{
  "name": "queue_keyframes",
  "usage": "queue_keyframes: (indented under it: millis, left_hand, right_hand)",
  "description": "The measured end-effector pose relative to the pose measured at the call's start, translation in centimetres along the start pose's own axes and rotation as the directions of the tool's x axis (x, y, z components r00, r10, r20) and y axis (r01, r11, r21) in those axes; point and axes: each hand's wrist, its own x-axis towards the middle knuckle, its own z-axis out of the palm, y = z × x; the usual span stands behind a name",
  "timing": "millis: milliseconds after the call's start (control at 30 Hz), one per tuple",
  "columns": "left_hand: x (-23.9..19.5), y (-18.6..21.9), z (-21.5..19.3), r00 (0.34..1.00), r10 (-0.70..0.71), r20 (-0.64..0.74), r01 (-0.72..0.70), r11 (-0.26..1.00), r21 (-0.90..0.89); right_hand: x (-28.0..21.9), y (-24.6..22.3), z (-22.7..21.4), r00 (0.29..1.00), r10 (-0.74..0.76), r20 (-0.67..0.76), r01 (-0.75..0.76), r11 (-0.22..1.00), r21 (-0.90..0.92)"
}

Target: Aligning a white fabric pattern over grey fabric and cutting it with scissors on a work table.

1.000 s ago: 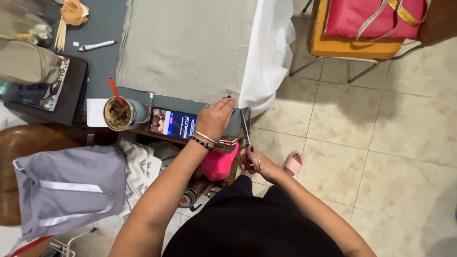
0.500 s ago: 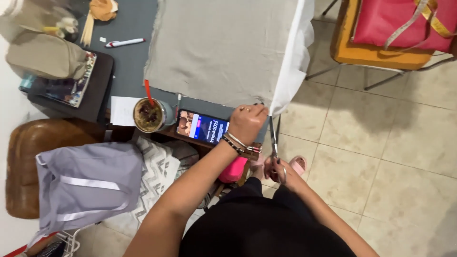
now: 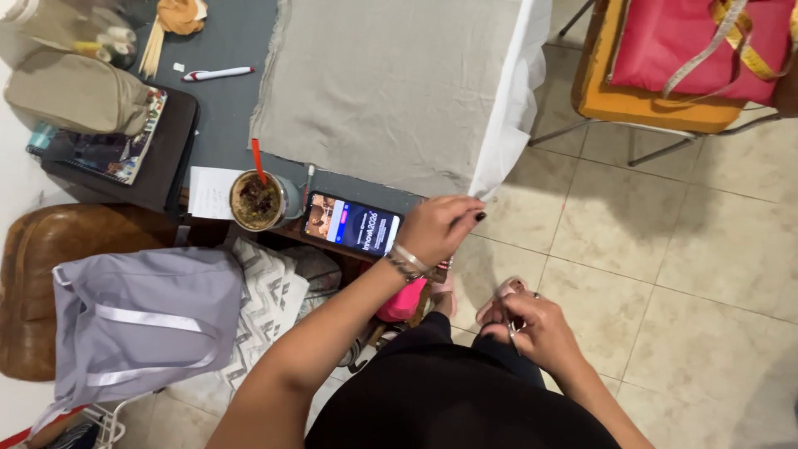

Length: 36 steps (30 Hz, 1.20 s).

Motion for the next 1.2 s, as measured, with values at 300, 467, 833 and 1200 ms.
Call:
queue_keyframes:
  millis: [300,467,833,1200]
  left_hand:
    - [-3.7,1.6,-4.9,0.993,-0.057,0.103,0.086,0.949,-0.303]
    - [-4.5,-3.0,-0.3,0.994,0.0,0.11,-0.002,1.0,0.022]
    - [-1.9,-4.3,4.7,0.991,0.132,-0.016,-0.113,0.893,0.436]
    - [-2.8,-6.1,5.8,0.991,0.126,0.04,-0.132,0.903,0.408]
  right_hand:
    - [-0.6,1.4,-0.7,0.998,0.057,0.015,-0.057,0.997,-0.043]
    - [-1.4,3.1,0.5,0.962,0.255,0.096,-0.263,0.961,0.084]
    - [-1.9,2.2,0.9,0.907,0.4,0.135,-0.41,0.91,0.059]
    - [-2.8,5.3,2.7,0.891,0.403,0.209,-0.419,0.907,0.038]
